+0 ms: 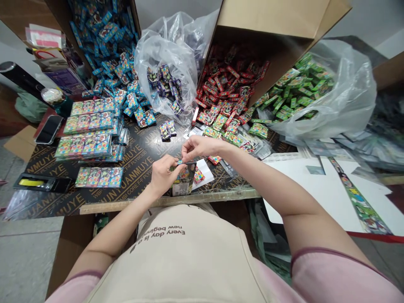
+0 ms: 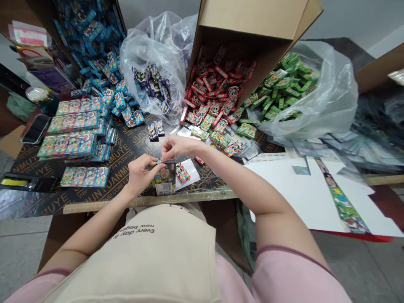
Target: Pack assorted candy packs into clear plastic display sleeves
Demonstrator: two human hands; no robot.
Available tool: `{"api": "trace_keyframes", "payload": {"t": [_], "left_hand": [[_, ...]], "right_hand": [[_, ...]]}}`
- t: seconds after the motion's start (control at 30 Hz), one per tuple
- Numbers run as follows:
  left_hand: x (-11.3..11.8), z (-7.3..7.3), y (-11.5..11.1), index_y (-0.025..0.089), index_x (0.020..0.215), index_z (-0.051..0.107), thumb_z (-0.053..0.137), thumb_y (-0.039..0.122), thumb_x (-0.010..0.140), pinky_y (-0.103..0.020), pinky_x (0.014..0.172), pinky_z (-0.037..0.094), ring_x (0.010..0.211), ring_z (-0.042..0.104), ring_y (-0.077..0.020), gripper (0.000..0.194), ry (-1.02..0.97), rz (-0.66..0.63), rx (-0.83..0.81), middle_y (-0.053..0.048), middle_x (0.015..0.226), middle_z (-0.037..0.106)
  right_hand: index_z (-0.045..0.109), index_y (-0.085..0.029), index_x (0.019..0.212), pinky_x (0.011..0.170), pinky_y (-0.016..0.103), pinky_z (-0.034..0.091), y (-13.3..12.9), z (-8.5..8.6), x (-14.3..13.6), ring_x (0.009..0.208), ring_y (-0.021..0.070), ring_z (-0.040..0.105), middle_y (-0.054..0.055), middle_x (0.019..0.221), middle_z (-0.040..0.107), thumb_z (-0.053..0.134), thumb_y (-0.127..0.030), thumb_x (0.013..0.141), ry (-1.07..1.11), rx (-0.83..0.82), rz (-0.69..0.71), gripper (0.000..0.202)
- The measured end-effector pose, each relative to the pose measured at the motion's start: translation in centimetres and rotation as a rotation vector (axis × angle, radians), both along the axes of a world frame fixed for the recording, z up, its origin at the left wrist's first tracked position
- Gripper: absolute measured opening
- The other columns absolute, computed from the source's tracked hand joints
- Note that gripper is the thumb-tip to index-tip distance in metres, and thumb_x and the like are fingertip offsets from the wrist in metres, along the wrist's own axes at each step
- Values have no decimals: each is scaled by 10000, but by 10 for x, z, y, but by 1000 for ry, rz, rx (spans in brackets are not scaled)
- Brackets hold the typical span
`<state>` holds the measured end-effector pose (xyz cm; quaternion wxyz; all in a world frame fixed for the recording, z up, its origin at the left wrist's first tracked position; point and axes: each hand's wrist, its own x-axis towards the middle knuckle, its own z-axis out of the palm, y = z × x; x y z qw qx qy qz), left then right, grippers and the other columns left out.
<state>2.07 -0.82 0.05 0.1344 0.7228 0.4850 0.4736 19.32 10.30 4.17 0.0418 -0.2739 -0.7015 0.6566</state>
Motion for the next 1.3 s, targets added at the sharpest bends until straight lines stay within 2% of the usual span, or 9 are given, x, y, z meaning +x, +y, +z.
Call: {"api": "trace_keyframes", "payload": {"t": [0.17,0.3,0.4,0.57,0.67,0.8,1.0,1.17,1.3], "left_hand": [[-1,2,-2,183,671,586,723,300,771,-245,626,475,643,612,-132,206,-87,21,-99,-11,681,655],[4,-9,-8,171,989,649,806,336,669,-245,655,523,697,653,-140,392,-403,-19,-430,-10,777,696],[-2,-14,-21,142,934,679,763,357,716,-277,682,559,716,682,-162,317,-532,-69,-601,-34,818,732],[-61,15,-56,203,974,723,727,260,769,-308,785,560,799,696,-176,212,-267,265,-269,-17,907,748],[-111,22,-72,276,1119,700,676,178,790,-378,948,510,996,676,-220,344,58,408,-60,-28,1093,724],[-164,-17,-85,267,1176,673,567,123,805,-499,1089,387,1158,614,-272,412,378,467,-87,-57,1166,700],[-200,-84,-98,278,1250,607,529,177,769,-585,1153,216,1312,482,-321,497,474,486,-329,-83,1335,604],[-200,-87,-100,264,1264,581,509,220,818,-591,1167,148,1348,440,-322,455,465,475,-362,-102,1410,530],[-188,-85,-99,227,1342,528,572,398,842,-714,1100,78,1437,231,-424,530,425,785,-344,-177,1571,260]], "right_hand": [[591,-165,579,489,213,346,-14,-11,-3,493,64,459,-41,526,575,779,-314,613,24,-82,-178,242],[552,-179,720,451,186,291,-35,-19,-6,431,49,402,-95,467,503,780,-325,625,95,-148,-401,288],[561,-193,884,500,205,388,-38,-21,4,471,75,487,-78,537,568,779,-403,648,153,-159,-538,383],[589,-194,964,711,306,486,-32,-39,41,747,165,630,29,794,664,659,-494,775,22,252,-785,361],[605,-178,1063,806,368,471,-46,-66,52,896,242,629,82,923,663,725,-448,730,-295,570,-684,445],[486,-183,1323,835,382,461,-77,-96,47,1013,306,611,151,1124,618,779,-376,676,-620,632,-442,737],[445,-216,1332,827,337,462,-73,-100,41,959,257,624,109,1131,633,662,-262,739,-546,663,-492,632],[449,-149,1333,856,379,463,-47,-97,26,1014,295,605,154,1134,624,607,-296,816,-532,748,-575,561],[507,-120,1301,884,395,455,-31,-95,28,1034,304,590,181,1115,624,550,-330,882,-556,889,-670,472]]}}
